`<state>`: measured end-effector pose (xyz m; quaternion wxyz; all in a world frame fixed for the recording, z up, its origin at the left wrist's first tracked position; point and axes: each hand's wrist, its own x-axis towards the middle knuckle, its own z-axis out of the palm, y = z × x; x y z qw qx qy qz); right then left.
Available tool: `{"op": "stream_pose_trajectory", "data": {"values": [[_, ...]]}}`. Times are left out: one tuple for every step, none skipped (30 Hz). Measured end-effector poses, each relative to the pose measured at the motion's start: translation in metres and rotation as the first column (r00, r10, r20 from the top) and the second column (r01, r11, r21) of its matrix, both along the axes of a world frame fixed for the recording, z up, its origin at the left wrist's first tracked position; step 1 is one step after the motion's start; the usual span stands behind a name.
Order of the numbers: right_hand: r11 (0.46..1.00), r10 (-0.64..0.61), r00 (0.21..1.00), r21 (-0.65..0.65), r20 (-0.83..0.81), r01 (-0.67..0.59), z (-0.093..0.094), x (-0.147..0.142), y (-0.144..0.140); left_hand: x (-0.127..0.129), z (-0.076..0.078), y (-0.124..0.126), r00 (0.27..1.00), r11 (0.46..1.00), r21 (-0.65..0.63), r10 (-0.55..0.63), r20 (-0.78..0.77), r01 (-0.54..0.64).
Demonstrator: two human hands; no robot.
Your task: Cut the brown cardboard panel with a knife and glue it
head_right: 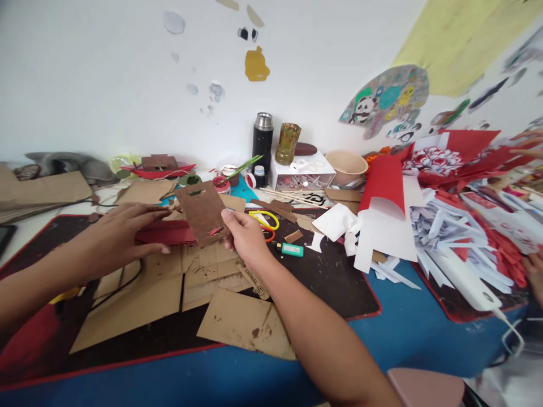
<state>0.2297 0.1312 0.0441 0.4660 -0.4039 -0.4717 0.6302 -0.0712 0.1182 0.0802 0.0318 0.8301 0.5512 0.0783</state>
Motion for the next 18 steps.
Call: {"op": "stream_pose_trajectory", "data": {"values": [[1.0, 0.003, 1.0, 0.012, 0.004, -0.003, 0.0, 0.0, 0.0, 0.002, 0.004, -0.001, 0.999, 0.999, 0.033, 0.013, 0.052, -0.015], [1.0, 0.005, 1.0, 0.029, 0.011, -0.005, 0.0, 0.0, -0.001, 0.005, 0.009, -0.003, 0.992, 0.998, 0.058, 0.03, 0.121, -0.037], [0.999, 0.01, 1.0, 0.049, 0.023, -0.011, 0.0, 0.0, -0.001, 0.009, 0.014, -0.004, 0.977, 0.995, 0.073, 0.053, 0.204, -0.069], [0.997, 0.014, 0.999, 0.07, 0.039, -0.016, 0.0, 0.0, -0.002, 0.015, 0.021, -0.007, 0.958, 0.995, 0.049, 0.071, 0.279, -0.088], [0.996, 0.02, 0.998, 0.09, 0.058, -0.025, 0.0, 0.0, -0.003, 0.02, 0.027, -0.009, 0.927, 0.993, -0.004, 0.112, 0.358, -0.118], [0.994, 0.027, 0.997, 0.108, 0.077, -0.035, 0.0, 0.0, -0.004, 0.026, 0.033, -0.011, 0.887, 0.987, -0.074, 0.162, 0.433, -0.145], [0.991, 0.035, 0.995, 0.122, 0.092, -0.046, 0.001, -0.001, -0.004, 0.032, 0.039, -0.013, 0.843, 0.98, -0.116, 0.197, 0.501, -0.161], [0.99, 0.04, 0.994, 0.133, 0.102, -0.054, 0.001, -0.001, -0.005, 0.037, 0.043, -0.015, 0.806, 0.978, -0.155, 0.204, 0.556, -0.141], [0.988, 0.045, 0.993, 0.141, 0.107, -0.06, 0.002, -0.001, -0.005, 0.042, 0.047, -0.016, 0.763, 0.972, -0.194, 0.226, 0.606, -0.134], [0.987, 0.048, 0.993, 0.147, 0.11, -0.064, 0.003, -0.001, -0.006, 0.046, 0.049, -0.016, 0.718, 0.964, -0.227, 0.256, 0.648, -0.139], [0.986, 0.05, 0.992, 0.152, 0.113, -0.067, 0.003, -0.001, -0.006, 0.049, 0.051, -0.016, 0.673, 0.956, -0.251, 0.284, 0.682, -0.149], [0.985, 0.054, 0.992, 0.155, 0.114, -0.071, 0.004, -0.001, -0.006, 0.052, 0.052, -0.016, 0.635, 0.95, -0.268, 0.308, 0.708, -0.161], [0.985, 0.06, 0.992, 0.157, 0.113, -0.077, 0.005, -0.001, -0.006, 0.054, 0.052, -0.015, 0.607, 0.946, -0.276, 0.322, 0.727, -0.172], [0.984, 0.069, 0.992, 0.158, 0.109, -0.086, 0.006, -0.001, -0.006, 0.057, 0.051, -0.015, 0.589, 0.946, -0.274, 0.323, 0.741, -0.174], [0.983, 0.079, 0.992, 0.157, 0.103, -0.095, 0.007, -0.001, -0.006, 0.06, 0.05, -0.014, 0.58, 0.948, -0.269, 0.316, 0.751, -0.169], [0.983, 0.089, 0.992, 0.155, 0.094, -0.103, 0.008, -0.001, -0.006, 0.062, 0.049, -0.013, 0.578, 0.951, -0.263, 0.307, 0.756, -0.162], [0.982, 0.098, 0.991, 0.151, 0.086, -0.11, 0.009, -0.002, -0.007, 0.065, 0.047, -0.013, 0.571, 0.953, -0.255, 0.301, 0.764, -0.161], [0.983, 0.105, 0.991, 0.144, 0.078, -0.115, 0.01, -0.002, -0.007, 0.067, 0.045, -0.013, 0.56, 0.955, -0.244, 0.296, 0.774, -0.167]]}}
